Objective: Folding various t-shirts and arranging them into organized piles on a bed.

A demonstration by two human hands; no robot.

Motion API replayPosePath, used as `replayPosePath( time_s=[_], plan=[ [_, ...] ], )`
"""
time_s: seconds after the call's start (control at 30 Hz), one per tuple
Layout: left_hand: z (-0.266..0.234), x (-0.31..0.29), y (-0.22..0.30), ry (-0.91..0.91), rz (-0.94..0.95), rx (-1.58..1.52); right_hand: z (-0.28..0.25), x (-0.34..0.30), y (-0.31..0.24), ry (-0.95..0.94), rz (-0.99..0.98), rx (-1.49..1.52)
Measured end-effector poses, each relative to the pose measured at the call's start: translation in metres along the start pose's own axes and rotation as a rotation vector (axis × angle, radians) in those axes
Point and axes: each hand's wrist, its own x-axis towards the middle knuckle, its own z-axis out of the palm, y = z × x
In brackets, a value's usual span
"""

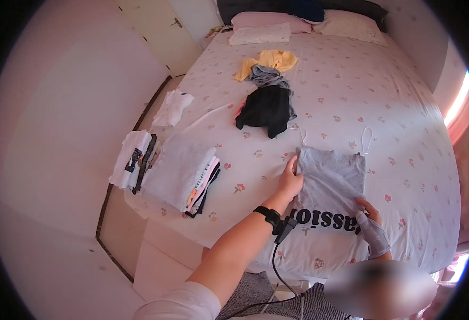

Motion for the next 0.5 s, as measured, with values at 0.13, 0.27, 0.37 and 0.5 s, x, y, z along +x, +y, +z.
replayPosePath(
  time_s=[0.13, 0.27, 0.37, 0.5],
  plan=[
    [0.009, -0.022, 0.002, -0.045, 0.049, 0.235, -0.004, -0.024, 0.015, 0.070, -0.096, 0.082],
    [-0.033, -0.067, -0.029, -0.221, 0.032, 0.191, 0.021, -0.046, -0.038, -0.021, 0.097, 0.181],
    [-0.041, -0.066, -0.069, -0.212, 0.011, -0.010, 0.021, -0.031, -0.022, -0.047, 0.026, 0.191],
    [-0.004, -0.030, 0.012, -0.220, -0.211, -0.057, -0.004, 0.004, -0.045, 0.014, 0.041, 0.240]
  ],
)
